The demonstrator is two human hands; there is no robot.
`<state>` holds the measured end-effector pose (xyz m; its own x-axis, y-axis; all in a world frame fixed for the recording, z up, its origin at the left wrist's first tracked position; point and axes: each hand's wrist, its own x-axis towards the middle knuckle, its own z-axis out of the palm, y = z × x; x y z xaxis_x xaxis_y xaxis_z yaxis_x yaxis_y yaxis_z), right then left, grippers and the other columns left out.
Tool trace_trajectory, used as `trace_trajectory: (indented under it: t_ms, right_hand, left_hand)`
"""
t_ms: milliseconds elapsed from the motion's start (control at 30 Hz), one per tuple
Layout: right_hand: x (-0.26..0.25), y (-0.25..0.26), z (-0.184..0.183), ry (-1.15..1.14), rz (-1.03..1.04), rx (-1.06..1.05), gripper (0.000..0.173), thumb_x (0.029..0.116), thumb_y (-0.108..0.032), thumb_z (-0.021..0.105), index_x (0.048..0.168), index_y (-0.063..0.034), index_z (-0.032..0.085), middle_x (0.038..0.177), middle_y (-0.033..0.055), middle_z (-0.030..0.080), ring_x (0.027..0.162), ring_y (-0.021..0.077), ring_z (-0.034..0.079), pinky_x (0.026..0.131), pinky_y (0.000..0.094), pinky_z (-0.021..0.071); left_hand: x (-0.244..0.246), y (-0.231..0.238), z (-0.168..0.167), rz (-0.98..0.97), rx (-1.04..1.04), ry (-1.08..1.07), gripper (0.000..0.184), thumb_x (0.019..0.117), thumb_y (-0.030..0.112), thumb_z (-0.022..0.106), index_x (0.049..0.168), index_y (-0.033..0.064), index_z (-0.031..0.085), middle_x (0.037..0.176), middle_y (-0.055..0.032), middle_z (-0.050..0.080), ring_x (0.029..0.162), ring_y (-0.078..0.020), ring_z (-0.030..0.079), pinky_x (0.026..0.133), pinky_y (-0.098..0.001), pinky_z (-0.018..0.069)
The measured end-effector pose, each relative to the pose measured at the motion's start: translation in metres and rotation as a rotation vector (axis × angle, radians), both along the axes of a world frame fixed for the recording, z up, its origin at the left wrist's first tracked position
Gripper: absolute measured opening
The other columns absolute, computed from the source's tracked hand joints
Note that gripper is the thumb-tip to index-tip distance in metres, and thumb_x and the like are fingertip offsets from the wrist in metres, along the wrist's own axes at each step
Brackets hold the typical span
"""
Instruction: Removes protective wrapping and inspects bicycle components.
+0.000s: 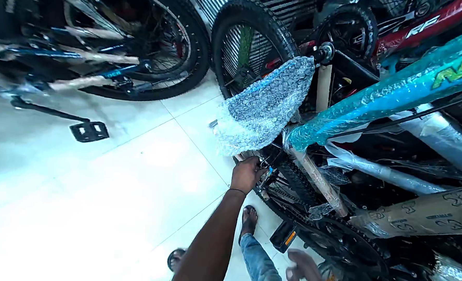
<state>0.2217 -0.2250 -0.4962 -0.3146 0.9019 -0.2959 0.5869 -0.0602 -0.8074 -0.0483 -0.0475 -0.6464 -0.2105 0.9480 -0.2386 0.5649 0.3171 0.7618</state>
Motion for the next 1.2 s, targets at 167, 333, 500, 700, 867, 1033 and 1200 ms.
trace_trajectory:
  t_ms: [167, 333, 500, 700, 867, 1033, 1200]
  right_hand:
    - [-0.097, 0.117, -0.043, -0.185, -0.03, 0.158, 0.048, 0.0996, -0.037, 0.066, 0.139, -0.0105, 0.062, 0.139, 0.0063, 0.061, 0.083, 0.0088, 0.07, 0.069, 0.0315, 0.0644]
    - [-0.139, 0.166, -0.091, -0.399, 0.033, 0.121, 0.043, 0.1006, -0.044, 0.063, 0.136, -0.0203, 0.064, 0.124, 0.0024, 0.068, 0.084, 0.0181, 0.071, 0.075, 0.0469, 0.0621]
    - [-0.136, 0.17, -0.119, -0.267, -0.079, 0.213, 0.021, 0.1018, -0.031, 0.065, 0.119, -0.0215, 0.073, 0.096, -0.0034, 0.075, 0.07, 0.01, 0.071, 0.065, 0.0385, 0.0637]
    - [-0.137, 0.179, -0.12, -0.236, -0.005, 0.396, 0.018, 0.1023, -0.03, 0.065, 0.109, -0.0205, 0.078, 0.097, -0.0044, 0.075, 0.076, 0.0076, 0.07, 0.066, 0.0354, 0.0619]
    - [-0.145, 0.175, -0.118, -0.359, -0.024, 0.431, 0.022, 0.1048, -0.03, 0.059, 0.101, -0.0161, 0.076, 0.087, -0.0013, 0.073, 0.071, 0.0115, 0.069, 0.063, 0.0395, 0.0606]
    - [-0.159, 0.174, -0.115, -0.384, -0.165, 0.224, 0.027, 0.1063, -0.036, 0.056, 0.096, -0.0182, 0.072, 0.071, 0.0004, 0.067, 0.056, 0.015, 0.062, 0.05, 0.0418, 0.0539]
    - [-0.141, 0.175, -0.126, -0.438, -0.031, 0.516, 0.021, 0.1051, -0.029, 0.059, 0.107, -0.0152, 0.076, 0.092, 0.0012, 0.073, 0.074, 0.014, 0.07, 0.064, 0.0399, 0.0605]
  left_hand:
    - [0.004, -0.004, -0.003, 0.052, -0.015, -0.07, 0.033, 0.09, 0.037, 0.081, 0.102, 0.0073, 0.072, 0.093, -0.0093, 0.074, 0.086, -0.0265, 0.072, 0.083, -0.0563, 0.0584]
    - [0.006, -0.005, -0.006, 0.027, -0.046, -0.051, 0.02, 0.0896, 0.017, 0.077, 0.106, 0.0087, 0.071, 0.094, -0.0085, 0.074, 0.088, -0.028, 0.072, 0.082, -0.0569, 0.0581]
    - [0.006, -0.006, -0.01, 0.049, -0.054, -0.123, 0.025, 0.0873, 0.011, 0.078, 0.111, 0.0089, 0.071, 0.095, -0.009, 0.074, 0.09, -0.0295, 0.072, 0.083, -0.0589, 0.0567]
    - [0.009, -0.009, -0.016, 0.077, 0.046, -0.148, 0.018, 0.0887, 0.009, 0.076, 0.105, 0.0051, 0.072, 0.092, -0.012, 0.074, 0.089, -0.0314, 0.072, 0.083, -0.0592, 0.0572]
    - [0.006, -0.017, -0.024, -0.013, 0.037, -0.173, 0.035, 0.0887, 0.018, 0.079, 0.121, 0.011, 0.069, 0.091, -0.0063, 0.073, 0.084, -0.0253, 0.071, 0.08, -0.0537, 0.0584]
    - [-0.004, -0.018, -0.024, -0.096, 0.06, -0.158, 0.047, 0.0837, 0.013, 0.083, 0.128, 0.0131, 0.068, 0.087, -0.005, 0.071, 0.083, -0.0251, 0.069, 0.082, -0.0528, 0.0569]
    - [-0.01, -0.014, -0.02, -0.217, -0.062, -0.344, 0.059, 0.0851, 0.016, 0.081, 0.139, 0.0119, 0.057, 0.101, -0.0026, 0.074, 0.095, -0.0203, 0.071, 0.089, -0.0507, 0.0584]
